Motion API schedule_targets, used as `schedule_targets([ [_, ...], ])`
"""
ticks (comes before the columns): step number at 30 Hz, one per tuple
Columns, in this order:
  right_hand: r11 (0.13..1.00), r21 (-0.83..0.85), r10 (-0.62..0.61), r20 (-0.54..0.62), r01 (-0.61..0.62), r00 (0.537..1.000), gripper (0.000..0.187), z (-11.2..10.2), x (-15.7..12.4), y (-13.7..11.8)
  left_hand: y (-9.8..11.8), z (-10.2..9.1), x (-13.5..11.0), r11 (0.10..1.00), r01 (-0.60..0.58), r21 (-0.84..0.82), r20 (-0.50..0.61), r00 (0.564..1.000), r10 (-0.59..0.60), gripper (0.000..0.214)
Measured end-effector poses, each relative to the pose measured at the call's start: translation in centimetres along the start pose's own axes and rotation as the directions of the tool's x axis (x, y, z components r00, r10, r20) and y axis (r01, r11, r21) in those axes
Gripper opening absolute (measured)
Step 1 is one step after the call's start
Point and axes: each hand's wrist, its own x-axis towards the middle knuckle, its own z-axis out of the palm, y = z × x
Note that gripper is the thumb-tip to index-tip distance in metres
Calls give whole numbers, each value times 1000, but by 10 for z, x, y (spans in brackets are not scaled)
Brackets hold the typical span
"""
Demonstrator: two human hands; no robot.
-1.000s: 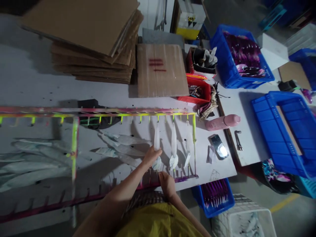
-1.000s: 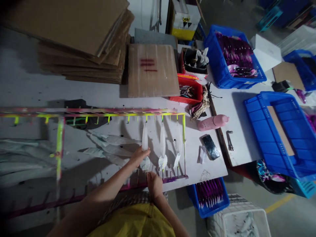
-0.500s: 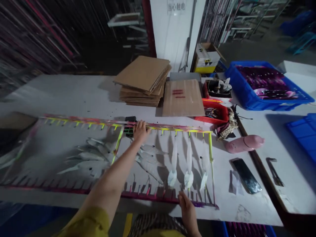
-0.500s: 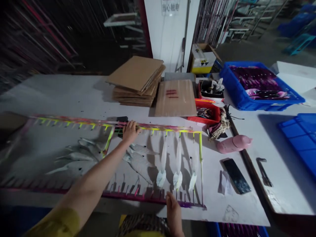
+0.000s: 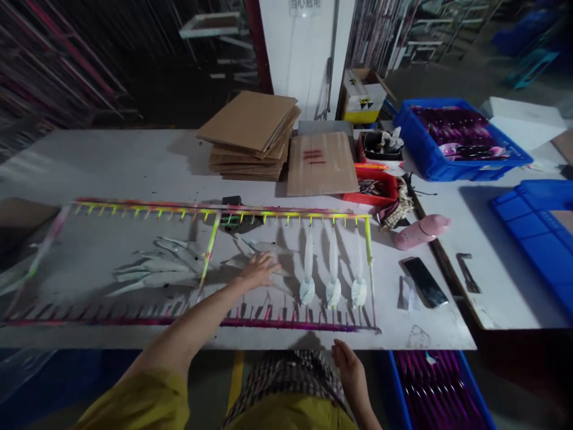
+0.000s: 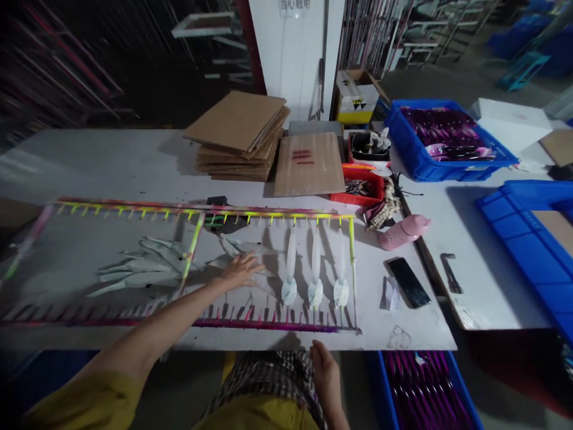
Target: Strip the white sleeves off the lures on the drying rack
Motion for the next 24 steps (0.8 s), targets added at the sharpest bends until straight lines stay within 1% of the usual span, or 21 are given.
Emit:
schedule_targets([
  [1,1000,-14,-2,1,2,1000,56,0,-4,-2,-10,0,1,996,80,-50,-92,992,-85,58],
  [2,1000,-26,-3,1,3,1000,55,2,-7,-4,-21,-2,1,982,160,-98,-176,969,-175,53],
  [3,999,-39,-3,-2,3,1000,53,5,-10,-6,-31,-5,1,962,234,-141,-253,931,-263,49],
  [4,999,-54,-2,-5,2,1000,52,11,-12,-9,-41,-8,-2,939,294,-178,-326,883,-338,45],
  [5,998,-70,-2,-7,1,1000,51,18,-13,-13,-49,-11,-7,919,335,-209,-385,836,-392,42],
  [7,995,-101,-13,7,14,1000,50,39,-11,-23,-62,-13,-20,882,393,-260,-446,761,-471,38],
  [8,992,-121,-27,32,31,999,49,52,-7,-30,-68,-13,-26,865,415,-283,-451,739,-501,36],
  [9,987,-155,-42,66,52,997,47,66,-3,-39,-72,-12,-31,853,427,-302,-435,734,-521,33],
  [11,955,-283,-54,146,94,988,41,97,11,-59,-81,-11,-36,838,432,-332,-379,753,-538,25],
  [13,873,-476,-20,183,106,983,30,127,26,-81,-87,-13,-32,824,423,-377,-323,774,-545,24],
  [14,813,-573,10,187,101,982,25,140,33,-91,-88,-17,-30,817,420,-394,-292,786,-545,26],
  [16,689,-721,83,181,74,980,18,162,44,-105,-84,-30,-26,817,386,-429,-262,812,-521,28],
  [17,639,-767,113,174,62,978,17,170,48,-109,-80,-39,-27,814,349,-465,-273,818,-507,30],
  [18,606,-794,131,162,51,978,16,177,50,-112,-73,-49,-29,800,306,-516,-296,813,-502,32],
  [19,590,-806,136,152,43,979,16,181,52,-112,-64,-60,-32,771,262,-580,-316,800,-510,34],
  [20,587,-808,129,143,41,981,14,184,52,-112,-54,-69,-36,716,221,-662,-310,789,-530,34],
  [21,593,-804,113,138,44,984,13,186,51,-111,-43,-78,-39,630,185,-754,-270,787,-554,35],
  [23,620,-781,67,144,71,987,13,185,48,-107,-22,-87,-41,381,109,-918,-143,805,-576,39],
  [24,638,-764,47,155,89,987,14,184,46,-106,-13,-87,-39,251,60,-966,-96,819,-566,41],
])
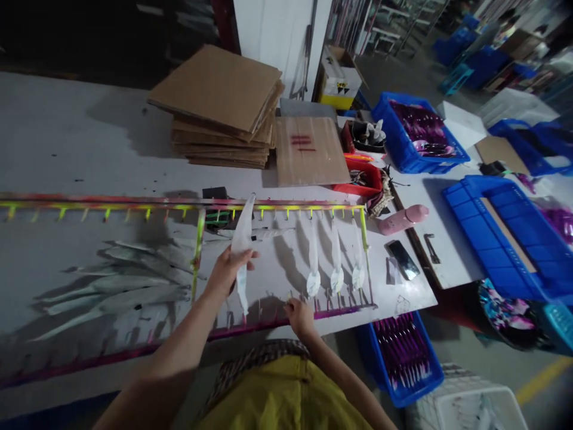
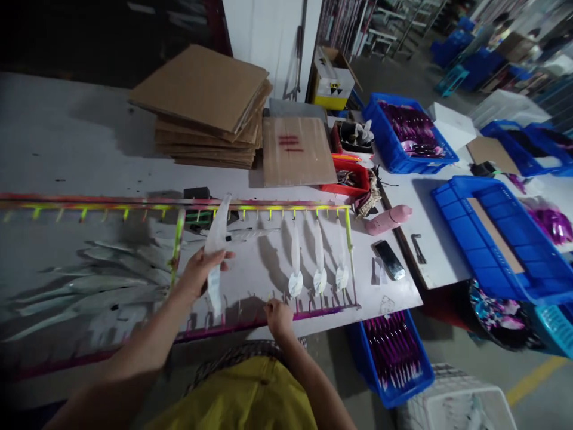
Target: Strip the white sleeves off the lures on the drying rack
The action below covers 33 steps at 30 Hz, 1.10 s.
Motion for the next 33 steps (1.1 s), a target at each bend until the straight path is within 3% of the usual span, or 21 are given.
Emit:
schedule_targets([
  [2,998,49,-26,-13,27,1000,17,0,-4,3,-5,20,-4,976,26,-214,18,1000,-23,46],
  [5,996,88,-10,-24,12,1000,16,0,-6,4,-30,51,-6,937,38,-347,-26,998,-50,45],
  [8,997,66,27,-28,-25,999,13,0,-6,0,-57,73,-12,868,152,-473,-38,981,-192,44],
  [10,998,28,55,-22,-55,998,15,1,-6,-4,-70,80,-19,787,243,-566,12,958,-287,51],
  [13,994,-41,101,0,-101,995,17,0,-3,-11,-82,84,-28,672,334,-661,93,925,-368,56],
  [15,990,-67,127,15,-126,992,18,-1,-1,-15,-86,84,-31,640,357,-681,111,913,-392,54],
  [28,967,-115,236,58,-228,970,22,-2,8,-26,-91,84,-26,639,379,-670,139,909,-393,45],
  [33,974,-184,161,126,-136,979,21,-9,14,-33,-90,85,-22,672,386,-632,167,914,-369,38],
])
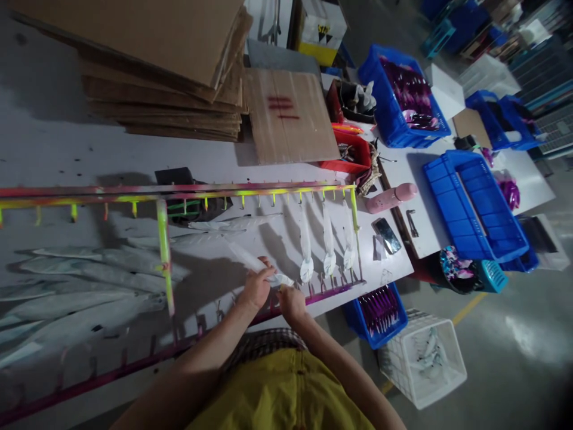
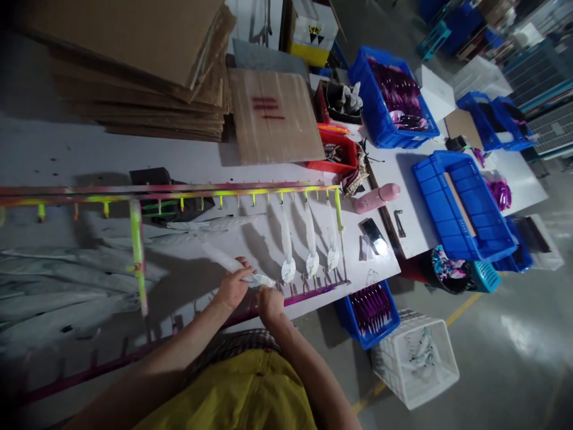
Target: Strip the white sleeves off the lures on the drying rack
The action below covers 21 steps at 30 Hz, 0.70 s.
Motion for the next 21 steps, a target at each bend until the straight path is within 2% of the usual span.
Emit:
schedule_targets([
  [3,999,-29,-46,18,47,999,20,-2,4,1,2,2,4,997,-7,79,50,999,4,32],
  [7,996,-21,-85,31,85,996,16,2,5,8,6,10,20,963,43,264,75,995,-65,34],
  [9,998,28,-52,-13,53,999,17,9,2,15,8,16,31,915,48,400,49,996,-74,36],
  [12,984,178,18,-139,7,990,28,21,-3,27,11,23,45,828,33,560,24,998,-57,37],
  [17,931,356,-2,-216,80,976,34,34,-2,42,14,27,58,748,-15,663,126,988,-92,25],
  [21,914,387,-35,-216,119,976,35,38,2,47,19,30,62,725,32,688,134,976,-171,22],
])
